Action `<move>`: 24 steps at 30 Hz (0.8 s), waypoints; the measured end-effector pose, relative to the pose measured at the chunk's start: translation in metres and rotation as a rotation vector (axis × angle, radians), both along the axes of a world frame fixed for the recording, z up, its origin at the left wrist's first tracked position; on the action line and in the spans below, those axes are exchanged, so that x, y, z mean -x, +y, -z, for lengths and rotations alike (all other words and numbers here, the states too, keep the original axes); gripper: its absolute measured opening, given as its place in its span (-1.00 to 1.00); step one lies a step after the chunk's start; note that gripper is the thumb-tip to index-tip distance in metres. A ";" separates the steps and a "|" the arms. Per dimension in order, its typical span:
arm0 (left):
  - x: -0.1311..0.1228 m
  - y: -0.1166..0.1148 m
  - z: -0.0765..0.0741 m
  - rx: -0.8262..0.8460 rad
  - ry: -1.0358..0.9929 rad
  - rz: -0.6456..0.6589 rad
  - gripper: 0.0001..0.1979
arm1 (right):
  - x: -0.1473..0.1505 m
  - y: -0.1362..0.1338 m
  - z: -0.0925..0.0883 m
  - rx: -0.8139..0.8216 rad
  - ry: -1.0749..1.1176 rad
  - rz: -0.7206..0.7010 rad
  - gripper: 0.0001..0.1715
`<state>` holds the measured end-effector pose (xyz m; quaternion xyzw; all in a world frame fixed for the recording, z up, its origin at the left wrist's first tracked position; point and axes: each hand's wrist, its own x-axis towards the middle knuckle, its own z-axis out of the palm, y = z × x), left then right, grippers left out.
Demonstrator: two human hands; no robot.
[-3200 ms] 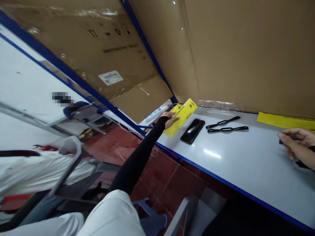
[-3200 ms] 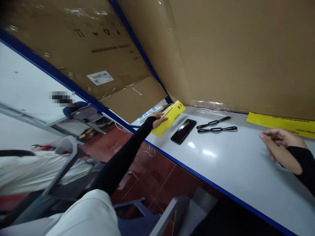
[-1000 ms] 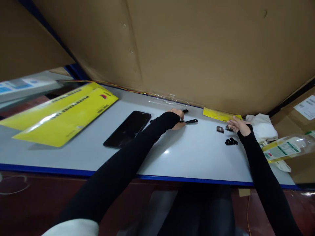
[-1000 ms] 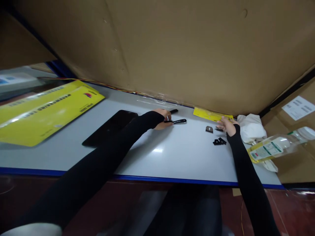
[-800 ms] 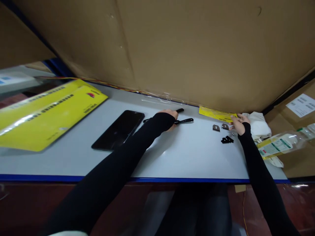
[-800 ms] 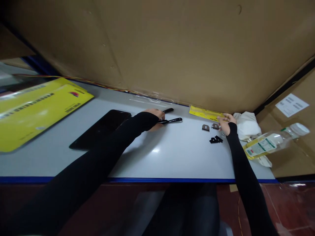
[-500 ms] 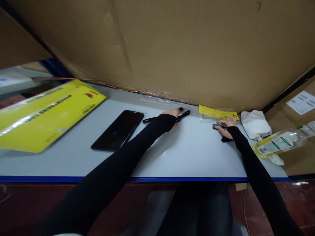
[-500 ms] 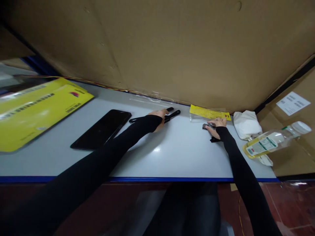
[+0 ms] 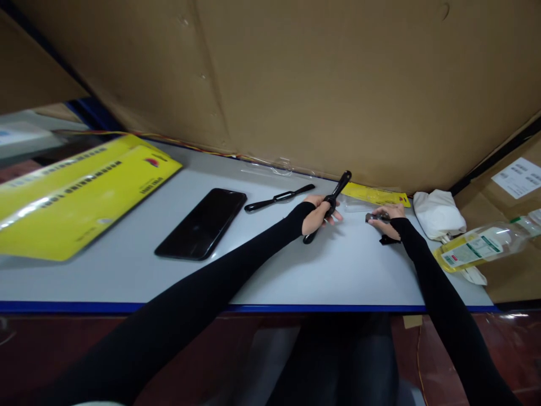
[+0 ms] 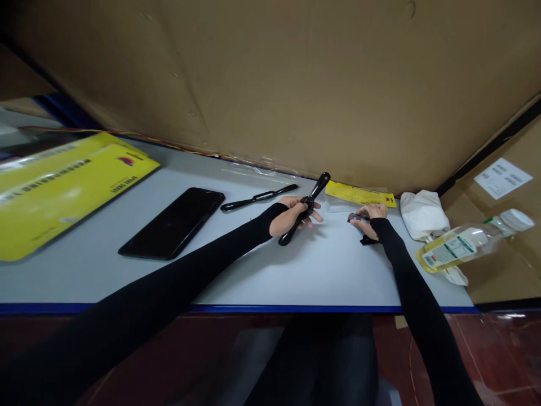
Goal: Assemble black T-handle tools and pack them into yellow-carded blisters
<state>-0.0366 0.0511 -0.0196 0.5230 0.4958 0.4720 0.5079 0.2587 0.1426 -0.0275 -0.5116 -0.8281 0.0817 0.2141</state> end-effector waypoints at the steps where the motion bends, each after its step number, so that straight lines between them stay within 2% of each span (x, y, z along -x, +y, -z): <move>1: -0.006 -0.003 0.000 0.017 -0.113 0.037 -0.76 | 0.001 0.000 0.001 -0.008 0.012 0.018 -0.64; 3: -0.018 -0.011 -0.001 0.000 -0.302 0.020 -0.80 | 0.004 -0.001 0.001 0.008 0.082 0.040 -0.62; 6: -0.030 -0.019 -0.002 -0.028 -0.471 -0.096 -0.86 | 0.010 -0.003 -0.002 0.130 0.315 0.026 -0.58; 9: -0.034 -0.022 0.000 0.034 -0.500 -0.118 -0.85 | 0.020 -0.012 -0.012 0.223 0.527 0.006 -0.45; 13: -0.037 -0.024 0.002 0.152 -0.497 -0.167 -0.89 | 0.045 -0.041 -0.034 0.283 0.771 0.034 -0.27; 16: -0.040 -0.025 0.000 0.253 -0.509 -0.204 -0.81 | 0.068 -0.067 -0.044 0.295 0.839 0.008 -0.31; 18: -0.041 -0.026 -0.001 0.272 -0.549 -0.221 -0.77 | 0.081 -0.080 -0.044 0.263 0.848 0.005 -0.36; 24: -0.042 -0.027 0.006 0.195 -0.609 -0.140 -0.74 | 0.091 -0.087 -0.020 0.189 0.728 0.046 -0.43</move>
